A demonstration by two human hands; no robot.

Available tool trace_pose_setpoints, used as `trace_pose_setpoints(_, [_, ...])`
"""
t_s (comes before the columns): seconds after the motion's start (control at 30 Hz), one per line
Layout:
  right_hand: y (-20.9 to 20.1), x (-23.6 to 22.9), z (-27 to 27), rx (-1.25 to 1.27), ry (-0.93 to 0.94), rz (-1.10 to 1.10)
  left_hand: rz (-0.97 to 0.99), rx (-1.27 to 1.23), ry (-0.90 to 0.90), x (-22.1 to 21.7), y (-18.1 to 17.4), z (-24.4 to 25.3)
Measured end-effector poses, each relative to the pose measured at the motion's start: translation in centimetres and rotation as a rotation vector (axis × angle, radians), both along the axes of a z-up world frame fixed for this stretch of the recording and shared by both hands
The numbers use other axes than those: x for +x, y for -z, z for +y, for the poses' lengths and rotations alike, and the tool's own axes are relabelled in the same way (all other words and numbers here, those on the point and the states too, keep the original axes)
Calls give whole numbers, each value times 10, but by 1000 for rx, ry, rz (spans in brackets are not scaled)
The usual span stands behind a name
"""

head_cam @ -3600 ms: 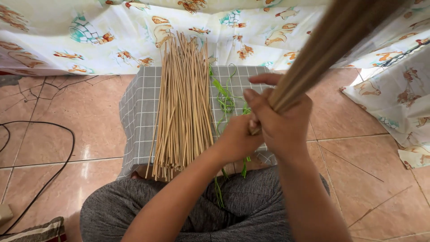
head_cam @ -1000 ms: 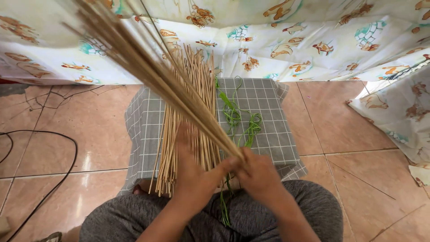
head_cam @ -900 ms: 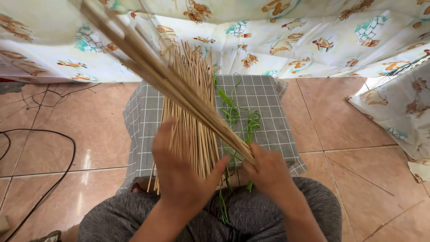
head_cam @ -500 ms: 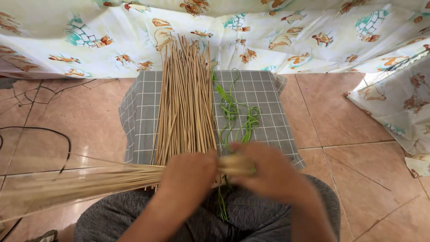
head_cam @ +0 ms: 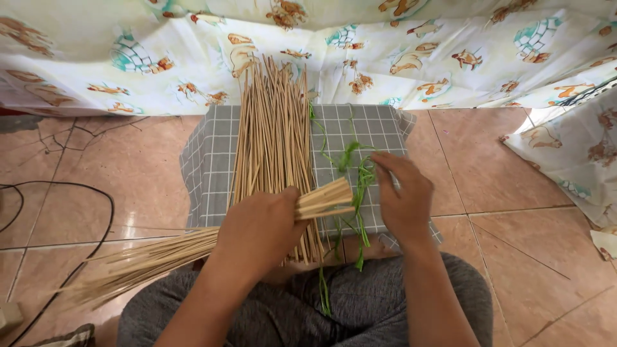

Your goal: Gathering thin bamboo sticks into uniform bundles and securing them with green plastic ties.

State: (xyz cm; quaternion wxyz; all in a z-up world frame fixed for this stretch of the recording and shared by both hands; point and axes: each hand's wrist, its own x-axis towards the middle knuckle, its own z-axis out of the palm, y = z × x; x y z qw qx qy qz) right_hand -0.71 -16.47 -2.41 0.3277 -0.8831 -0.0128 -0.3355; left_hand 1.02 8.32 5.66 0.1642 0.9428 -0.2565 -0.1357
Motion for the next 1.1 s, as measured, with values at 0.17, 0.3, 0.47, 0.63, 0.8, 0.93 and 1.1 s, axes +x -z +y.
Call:
trace_pose_setpoints(0.17, [-26, -24, 10, 387, -88, 62, -6, -46, -5, 5, -58, -17])
trace_pose_setpoints(0.3, [-27, -24, 13, 628, -317, 60, -96, -40, 97, 12, -78, -49])
trace_pose_setpoints(0.47, [-33, -33, -3, 622, -347, 72, -216, -31, 219, 23, -53, -62])
trace_pose_setpoints(0.63, [-35, -50, -40, 745, -483, 234, -198, 62, 137, 24, -69, -47])
trace_pose_setpoints(0.8, [-11, -69, -101, 945, -734, 213, -285, 50, -79, 42, -69, -21])
trace_pose_setpoints(0.93, [-23, -75, -85, 1174, -1152, -48, -162, 152, -128, 44, -42, -34])
trace_pose_setpoints(1.1, [-29, -66, -72, 1098, -770, -195, -209, -3, -66, 37, -23, -40])
